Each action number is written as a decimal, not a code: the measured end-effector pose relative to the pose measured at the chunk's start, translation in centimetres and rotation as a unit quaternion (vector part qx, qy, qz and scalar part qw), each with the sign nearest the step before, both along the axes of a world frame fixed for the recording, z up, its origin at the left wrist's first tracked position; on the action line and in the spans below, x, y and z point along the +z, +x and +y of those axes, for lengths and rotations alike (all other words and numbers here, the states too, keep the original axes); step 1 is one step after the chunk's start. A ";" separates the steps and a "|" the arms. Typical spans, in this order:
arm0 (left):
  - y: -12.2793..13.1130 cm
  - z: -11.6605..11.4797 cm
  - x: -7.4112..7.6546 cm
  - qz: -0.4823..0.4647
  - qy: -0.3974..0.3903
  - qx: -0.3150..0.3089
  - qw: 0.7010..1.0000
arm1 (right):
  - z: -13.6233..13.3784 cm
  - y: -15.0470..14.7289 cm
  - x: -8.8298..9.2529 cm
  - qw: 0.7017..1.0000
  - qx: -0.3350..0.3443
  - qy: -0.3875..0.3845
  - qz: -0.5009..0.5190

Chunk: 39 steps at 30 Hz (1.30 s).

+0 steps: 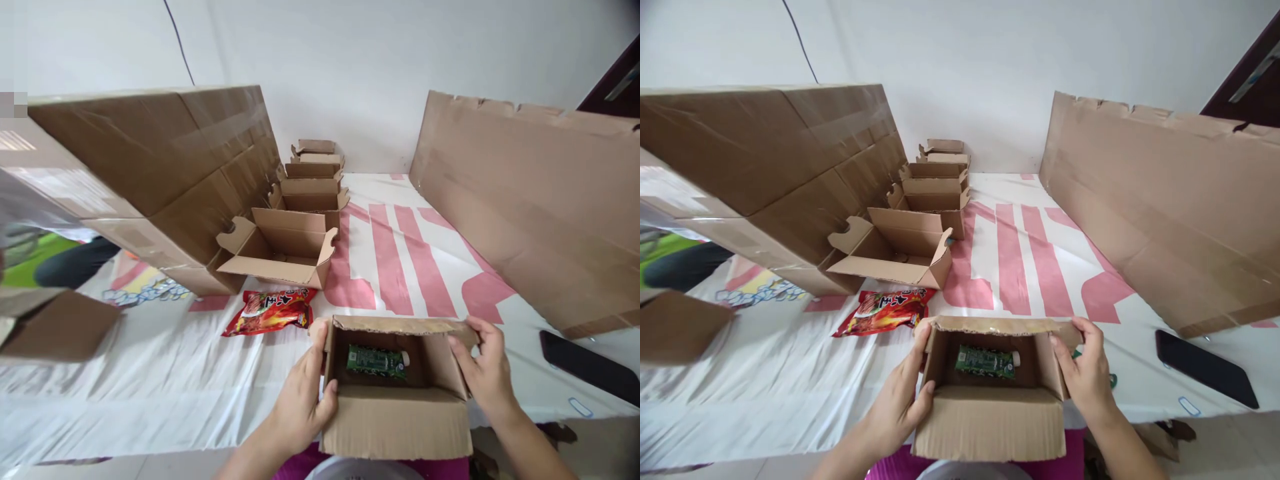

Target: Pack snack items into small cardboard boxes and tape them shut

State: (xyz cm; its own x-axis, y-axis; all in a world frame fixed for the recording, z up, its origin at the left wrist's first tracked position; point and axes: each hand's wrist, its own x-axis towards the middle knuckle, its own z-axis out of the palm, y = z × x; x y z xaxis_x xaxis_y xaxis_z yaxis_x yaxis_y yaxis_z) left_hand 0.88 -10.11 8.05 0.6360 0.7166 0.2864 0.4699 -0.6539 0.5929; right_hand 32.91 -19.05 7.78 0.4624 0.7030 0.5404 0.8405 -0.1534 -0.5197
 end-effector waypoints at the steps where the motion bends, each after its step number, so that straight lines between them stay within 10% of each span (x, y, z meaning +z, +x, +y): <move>1: 0.0 -0.1 -0.1 -0.001 -0.002 0.002 1.000 | -0.3 0.0 -0.1 0.998 -0.015 0.040 -0.046; 8: 0.5 0.4 -0.3 -0.031 -0.021 0.006 0.999 | 0.0 0.0 2.8 0.946 0.255 0.016 -0.199; 16: 0.8 0.9 -1.0 -0.054 -0.038 0.016 0.998 | 3.4 0.9 3.9 0.914 0.299 -0.261 -0.082; 22: 1.2 1.0 -0.9 -0.078 -0.071 0.020 0.994 | 4.2 -1.3 5.8 0.949 0.250 -0.088 -0.170; 26: 1.3 0.9 -1.0 -0.078 -0.070 0.024 0.994 | 5.6 -4.4 6.8 0.889 0.394 -0.207 -0.110; 32: 1.0 0.5 -0.5 -0.035 -0.052 0.048 0.997 | 7.5 -6.5 4.4 0.789 0.387 -0.424 -0.219; 39: 0.5 -0.6 0.9 -0.001 -0.016 -0.006 1.000 | 7.0 -7.3 4.3 0.768 0.400 -0.426 -0.262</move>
